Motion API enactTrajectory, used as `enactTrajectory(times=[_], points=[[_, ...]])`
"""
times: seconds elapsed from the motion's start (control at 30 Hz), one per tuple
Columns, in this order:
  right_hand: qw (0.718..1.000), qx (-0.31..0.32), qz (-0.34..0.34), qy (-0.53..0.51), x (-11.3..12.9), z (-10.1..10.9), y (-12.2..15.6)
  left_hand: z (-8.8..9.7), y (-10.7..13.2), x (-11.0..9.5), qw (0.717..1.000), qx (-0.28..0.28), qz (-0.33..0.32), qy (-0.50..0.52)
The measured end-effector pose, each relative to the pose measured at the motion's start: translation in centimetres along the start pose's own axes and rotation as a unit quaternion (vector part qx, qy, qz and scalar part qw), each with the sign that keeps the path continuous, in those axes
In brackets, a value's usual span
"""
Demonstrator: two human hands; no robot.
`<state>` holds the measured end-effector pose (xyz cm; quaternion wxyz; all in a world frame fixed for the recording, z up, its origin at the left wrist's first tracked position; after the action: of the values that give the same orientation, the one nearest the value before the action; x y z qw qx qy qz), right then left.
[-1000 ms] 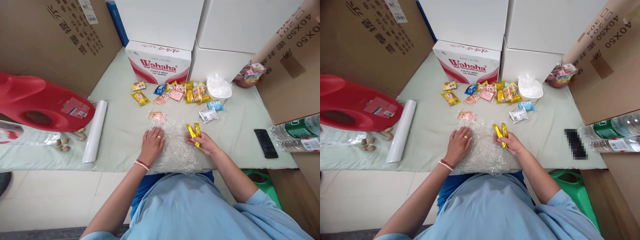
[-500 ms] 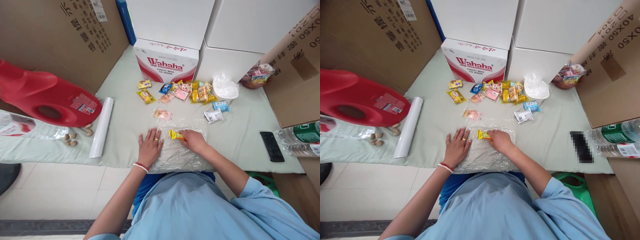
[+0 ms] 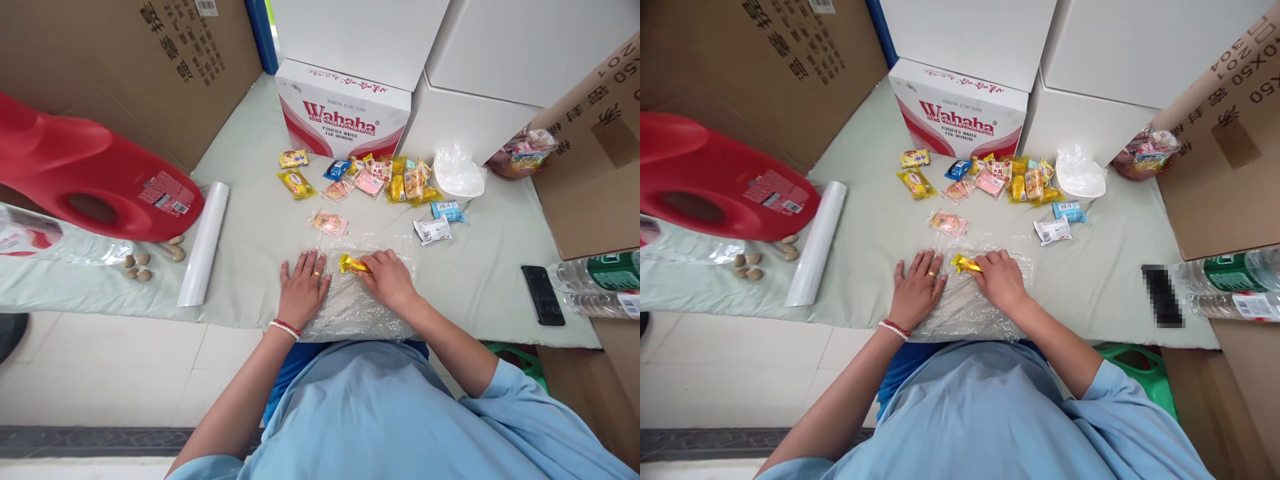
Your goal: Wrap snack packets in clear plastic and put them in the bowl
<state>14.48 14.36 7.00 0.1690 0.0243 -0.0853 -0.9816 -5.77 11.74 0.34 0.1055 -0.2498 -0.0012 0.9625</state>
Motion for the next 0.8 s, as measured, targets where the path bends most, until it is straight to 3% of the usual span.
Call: enactTrajectory(times=[0.1,0.2,0.37,0.6,0.8], points=[[0.999,0.026,0.017,0.041,0.5,-1.1,-0.2,0.0,0.0,-0.1,1.0,-0.001,0.003,0.002],[0.998,0.037,0.021,0.05,-0.4,-1.6,-0.1,0.0,0.0,-0.1,1.0,0.001,0.006,0.002],[0.998,-0.002,0.051,0.038,-1.8,-1.5,0.7,-0.1,0.0,0.0,1.0,0.001,0.004,-0.001],[0.987,-0.089,0.123,0.043,-0.5,-2.6,2.6,-0.1,0.0,-0.1,1.0,-0.006,0.001,0.006],[0.99,-0.08,0.107,0.035,-0.6,-3.3,3.7,0.0,-0.1,-0.1,1.0,0.005,0.013,0.009]])
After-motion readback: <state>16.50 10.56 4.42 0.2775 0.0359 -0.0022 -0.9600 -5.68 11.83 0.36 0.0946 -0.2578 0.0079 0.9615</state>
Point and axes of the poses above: each hand's wrist, its own y-axis away from the middle knuckle, its own z-axis out of the back of the hand, x = y × z, the point moved 5 cm from there along -y, towards the middle knuckle, and after that the axes turned 14 degrees about y, right-handed, at the moved point
